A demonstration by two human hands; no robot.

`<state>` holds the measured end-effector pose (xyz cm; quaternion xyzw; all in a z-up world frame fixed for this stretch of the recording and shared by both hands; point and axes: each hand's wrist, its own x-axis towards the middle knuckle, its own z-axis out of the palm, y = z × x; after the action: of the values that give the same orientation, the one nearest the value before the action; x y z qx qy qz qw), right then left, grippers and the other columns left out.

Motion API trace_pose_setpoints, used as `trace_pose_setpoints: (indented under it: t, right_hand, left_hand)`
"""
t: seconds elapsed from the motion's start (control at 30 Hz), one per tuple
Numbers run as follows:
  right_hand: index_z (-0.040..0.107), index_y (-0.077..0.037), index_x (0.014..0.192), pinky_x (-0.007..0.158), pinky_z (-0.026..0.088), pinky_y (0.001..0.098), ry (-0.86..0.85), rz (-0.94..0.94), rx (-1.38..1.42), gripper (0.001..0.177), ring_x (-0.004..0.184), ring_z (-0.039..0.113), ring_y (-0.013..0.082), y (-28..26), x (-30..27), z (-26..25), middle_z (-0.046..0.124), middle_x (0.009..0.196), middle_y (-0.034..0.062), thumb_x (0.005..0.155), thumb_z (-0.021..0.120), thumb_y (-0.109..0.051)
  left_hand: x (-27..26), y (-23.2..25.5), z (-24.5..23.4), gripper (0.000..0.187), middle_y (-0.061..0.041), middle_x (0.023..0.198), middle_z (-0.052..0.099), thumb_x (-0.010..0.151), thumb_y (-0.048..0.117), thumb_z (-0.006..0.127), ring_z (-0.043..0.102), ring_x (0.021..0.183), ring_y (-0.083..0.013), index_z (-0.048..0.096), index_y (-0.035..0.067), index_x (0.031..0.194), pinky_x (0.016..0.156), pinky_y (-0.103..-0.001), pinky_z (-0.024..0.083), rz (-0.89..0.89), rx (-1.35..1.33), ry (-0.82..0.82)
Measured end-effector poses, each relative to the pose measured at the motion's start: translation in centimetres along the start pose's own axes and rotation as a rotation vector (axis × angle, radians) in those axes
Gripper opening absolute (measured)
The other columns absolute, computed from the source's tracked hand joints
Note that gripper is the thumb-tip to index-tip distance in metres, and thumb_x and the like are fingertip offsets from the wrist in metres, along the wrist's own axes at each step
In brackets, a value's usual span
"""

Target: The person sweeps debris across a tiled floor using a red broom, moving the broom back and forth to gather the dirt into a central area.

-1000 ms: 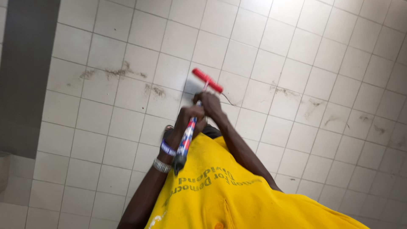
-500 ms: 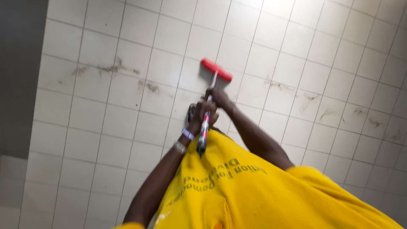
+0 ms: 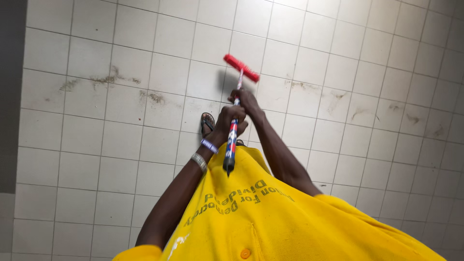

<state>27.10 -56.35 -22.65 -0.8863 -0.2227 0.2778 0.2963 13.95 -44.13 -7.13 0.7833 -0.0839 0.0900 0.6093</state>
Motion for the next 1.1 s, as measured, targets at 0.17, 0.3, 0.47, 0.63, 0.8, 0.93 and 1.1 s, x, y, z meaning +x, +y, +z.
trace_pose_setpoints:
  t: [0.17,0.3,0.47,0.63,0.8,0.93,1.1]
  right_hand:
    - [0.071,-0.004,0.107,0.078,0.056,0.0432,0.03,-0.123,0.02,0.033,0.09,0.07,0.0328,7.6,0.1,-0.7,0.069,0.104,0.0196,0.09,0.071,-0.032]
    - [0.073,-0.006,0.106,0.081,0.057,0.0436,-0.025,-0.121,0.041,0.035,0.091,0.072,0.0343,9.3,-2.8,-0.3,0.072,0.101,0.0186,0.093,0.066,-0.039]
    - [0.075,-0.008,0.089,0.069,0.057,0.0438,-0.111,-0.081,-0.009,0.035,0.073,0.074,0.0338,4.9,-11.3,4.6,0.074,0.079,0.0178,0.091,0.071,-0.043]
    - [0.073,-0.005,0.087,0.066,0.053,0.0478,0.042,-0.323,0.024,0.032,0.075,0.07,0.0373,0.4,-16.8,2.0,0.07,0.081,0.0198,0.095,0.068,-0.037]
    - [0.068,-0.003,0.088,0.065,0.052,0.0446,0.141,-0.084,0.127,0.035,0.075,0.069,0.0351,-0.8,-19.8,-2.5,0.069,0.08,0.0175,0.097,0.07,-0.037]
    - [0.064,0.001,0.103,0.075,0.053,0.0408,0.533,-0.178,0.238,0.031,0.09,0.066,0.0329,0.5,-24.4,-6.8,0.065,0.095,0.0191,0.1,0.074,-0.028]
    - [0.065,-0.001,0.104,0.074,0.053,0.0413,0.659,-0.066,0.34,0.03,0.089,0.066,0.033,2.7,-29.2,-9.5,0.066,0.097,0.0183,0.098,0.075,-0.029]
  left_hand:
    - [0.9,-5.9,6.9,0.027,-0.008,0.054,0.045,0.068,0.004,0.064,0.045,0.05,-0.0204,0.039,0.004,0.056,0.058,-0.035,0.041,-0.079,0.037,0.017]
    - [-0.8,-3.8,9.5,0.028,-0.005,0.05,0.045,0.066,0.009,0.065,0.044,0.047,-0.02,0.041,0.008,0.052,0.07,-0.037,0.041,-0.008,0.066,0.068]
    - [-6.8,3.8,8.2,0.033,-0.005,0.05,0.046,0.068,0.014,0.07,0.043,0.046,-0.0188,0.04,0.01,0.053,0.065,-0.036,0.038,-0.118,0.116,-0.038]
    - [-9.1,10.2,7.9,0.033,-0.011,0.059,0.044,0.078,0.003,0.067,0.043,0.053,-0.0188,0.036,-0.001,0.065,0.056,-0.032,0.034,-0.18,-0.062,0.036]
    - [-5.6,13.8,10.9,0.032,-0.011,0.064,0.052,0.08,0.006,0.073,0.052,0.057,-0.0187,0.046,0.001,0.064,0.057,-0.034,0.04,-0.109,0.031,-0.053]
    - [-3.2,17.1,16.0,0.042,-0.012,0.063,0.05,0.084,0.013,0.081,0.053,0.058,-0.024,0.047,0.002,0.063,0.055,-0.037,0.039,-0.052,0.108,-0.064]
    - [-0.4,19.5,21.8,0.032,-0.01,0.074,0.052,0.09,0.019,0.079,0.056,0.069,-0.0245,0.052,0.005,0.083,0.074,-0.042,0.047,0.123,-0.028,0.116]
